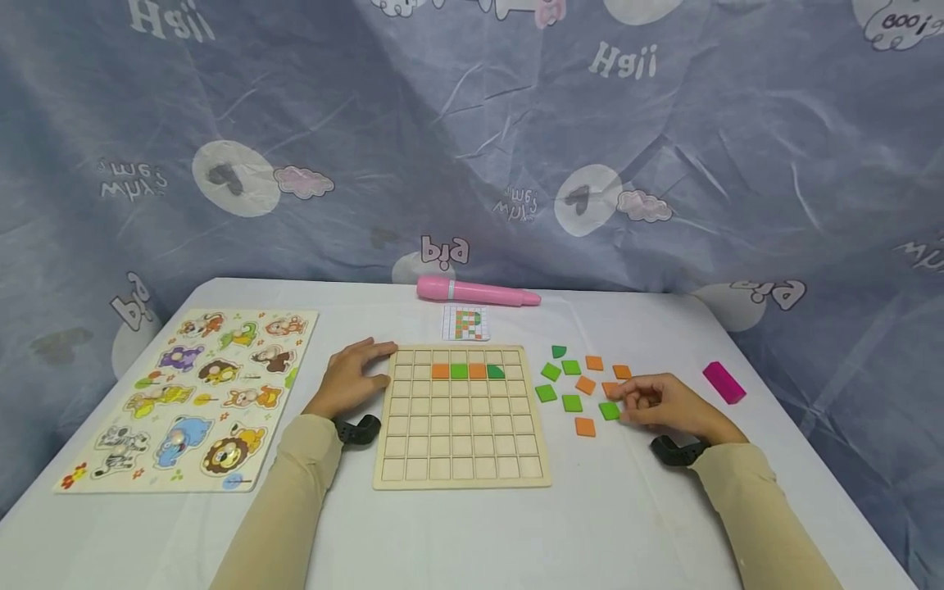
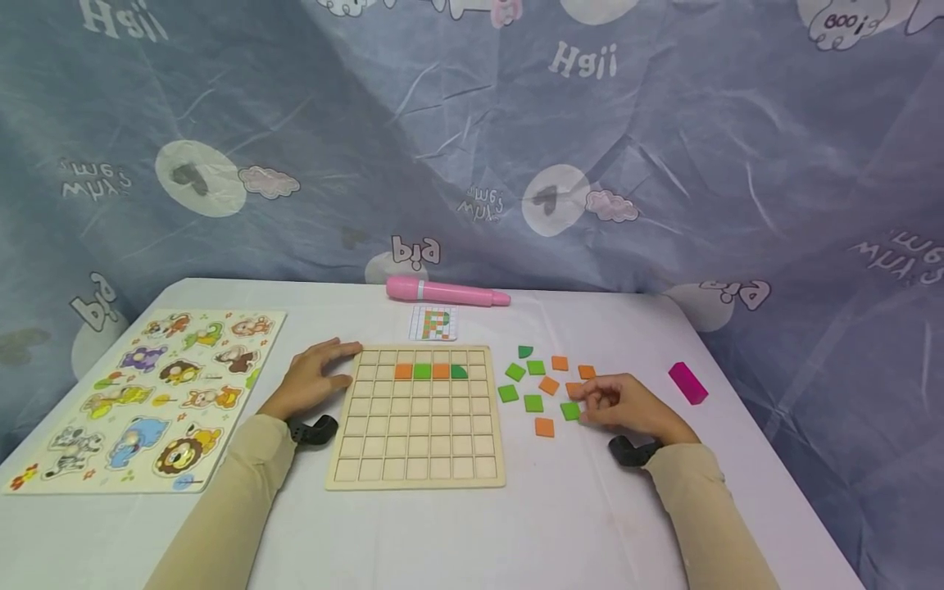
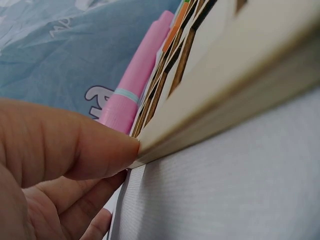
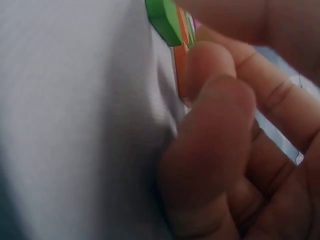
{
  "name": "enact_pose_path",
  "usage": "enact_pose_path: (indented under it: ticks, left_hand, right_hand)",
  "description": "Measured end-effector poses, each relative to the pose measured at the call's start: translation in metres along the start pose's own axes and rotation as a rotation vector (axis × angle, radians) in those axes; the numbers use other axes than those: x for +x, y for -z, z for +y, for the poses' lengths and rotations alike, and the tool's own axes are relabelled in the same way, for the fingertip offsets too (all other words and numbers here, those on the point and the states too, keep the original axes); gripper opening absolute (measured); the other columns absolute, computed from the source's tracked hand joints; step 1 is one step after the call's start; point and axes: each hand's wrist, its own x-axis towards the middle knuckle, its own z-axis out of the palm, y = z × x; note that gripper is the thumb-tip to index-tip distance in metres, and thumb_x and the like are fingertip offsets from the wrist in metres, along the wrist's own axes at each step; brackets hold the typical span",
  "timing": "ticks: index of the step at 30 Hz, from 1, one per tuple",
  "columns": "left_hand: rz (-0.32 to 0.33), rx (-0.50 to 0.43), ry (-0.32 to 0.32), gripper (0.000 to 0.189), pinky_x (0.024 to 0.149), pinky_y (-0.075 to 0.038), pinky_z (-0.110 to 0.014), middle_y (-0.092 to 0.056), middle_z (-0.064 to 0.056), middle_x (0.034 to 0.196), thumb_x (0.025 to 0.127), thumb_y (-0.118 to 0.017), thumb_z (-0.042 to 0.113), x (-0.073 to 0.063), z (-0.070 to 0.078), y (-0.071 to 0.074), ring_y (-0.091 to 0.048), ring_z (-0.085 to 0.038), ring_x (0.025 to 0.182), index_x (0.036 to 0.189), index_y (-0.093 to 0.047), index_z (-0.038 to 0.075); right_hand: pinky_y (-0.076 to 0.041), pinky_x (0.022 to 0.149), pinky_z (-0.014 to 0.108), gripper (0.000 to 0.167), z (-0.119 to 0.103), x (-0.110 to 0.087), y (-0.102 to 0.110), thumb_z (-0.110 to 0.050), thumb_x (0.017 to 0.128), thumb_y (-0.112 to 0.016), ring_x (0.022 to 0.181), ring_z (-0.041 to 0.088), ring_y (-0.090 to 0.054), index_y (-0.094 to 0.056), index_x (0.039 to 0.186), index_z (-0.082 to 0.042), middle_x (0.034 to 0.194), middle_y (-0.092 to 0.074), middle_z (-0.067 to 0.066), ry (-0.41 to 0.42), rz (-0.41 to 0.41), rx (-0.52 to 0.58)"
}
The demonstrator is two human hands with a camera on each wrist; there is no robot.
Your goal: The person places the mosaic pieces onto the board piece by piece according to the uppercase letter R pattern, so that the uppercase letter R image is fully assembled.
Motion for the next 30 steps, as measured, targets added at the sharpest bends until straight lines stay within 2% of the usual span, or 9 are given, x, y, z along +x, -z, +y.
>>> enact_pose_path:
  ticks: [4,8,14,21,26,30]
  left_hand:
    - [0.003,-0.006,0.003,0.059,0.131,-0.015,-0.061,-0.06,-0.014,0.157,0.089,-0.069,0.011,-0.001,0.0,0.001,-0.036,-0.04,0.158,0.148,-0.066,0.004]
    - [-0.001,-0.008,0.009,0.059,0.131,-0.014,-0.061,-0.059,-0.014,0.157,0.089,-0.069,0.011,-0.001,0.0,0.001,-0.036,-0.04,0.158,0.148,-0.066,0.004]
    - [-0.009,-0.016,0.012,0.06,0.132,-0.013,-0.06,-0.059,-0.014,0.157,0.09,-0.069,0.011,-0.001,0.001,0.0,-0.035,-0.039,0.159,0.149,-0.065,0.004]
    - [0.0,-0.012,0.007,0.058,0.131,-0.015,-0.061,-0.06,-0.015,0.156,0.089,-0.071,0.012,0.0,0.0,0.0,-0.037,-0.04,0.158,0.147,-0.066,0.004]
    - [0.007,-0.009,0.005,0.059,0.131,-0.017,-0.06,-0.061,-0.014,0.156,0.089,-0.072,0.013,0.001,-0.002,0.0,-0.039,-0.039,0.157,0.147,-0.067,0.004]
    - [0.009,-0.009,0.002,0.058,0.131,-0.017,-0.061,-0.061,-0.013,0.155,0.089,-0.072,0.013,0.0,-0.001,-0.001,-0.039,-0.039,0.157,0.146,-0.067,0.005]
  right_hand:
    - [-0.045,0.061,0.016,0.033,0.003,0.001,0.001,0.008,0.092,-0.078,0.072,0.004,-0.051,-0.066,0.12,0.023,0.084,-0.059,-0.006,0.048,-0.021,-0.024]
    - [-0.045,0.061,0.016,0.029,0.005,0.002,0.001,0.006,0.092,-0.078,0.071,0.004,-0.052,-0.069,0.116,0.02,0.082,-0.057,-0.007,0.039,-0.014,-0.078]
    - [-0.046,0.06,0.017,0.026,0.006,0.002,0.001,0.006,0.093,-0.077,0.07,0.005,-0.052,-0.069,0.114,0.018,0.083,-0.057,-0.006,0.023,-0.019,-0.082]
    - [-0.05,0.061,0.017,0.026,0.005,0.005,-0.001,0.004,0.093,-0.078,0.075,0.007,-0.056,-0.069,0.114,0.015,0.087,-0.062,-0.004,0.045,-0.003,-0.104]
    - [-0.055,0.06,0.022,0.029,-0.001,0.008,-0.005,0.005,0.095,-0.073,0.078,0.01,-0.061,-0.065,0.12,0.017,0.095,-0.069,-0.001,0.023,-0.01,-0.067]
    - [-0.058,0.057,0.026,0.03,-0.01,0.011,-0.012,0.004,0.096,-0.071,0.071,0.011,-0.063,-0.062,0.121,0.017,0.095,-0.075,0.0,0.013,-0.029,-0.05]
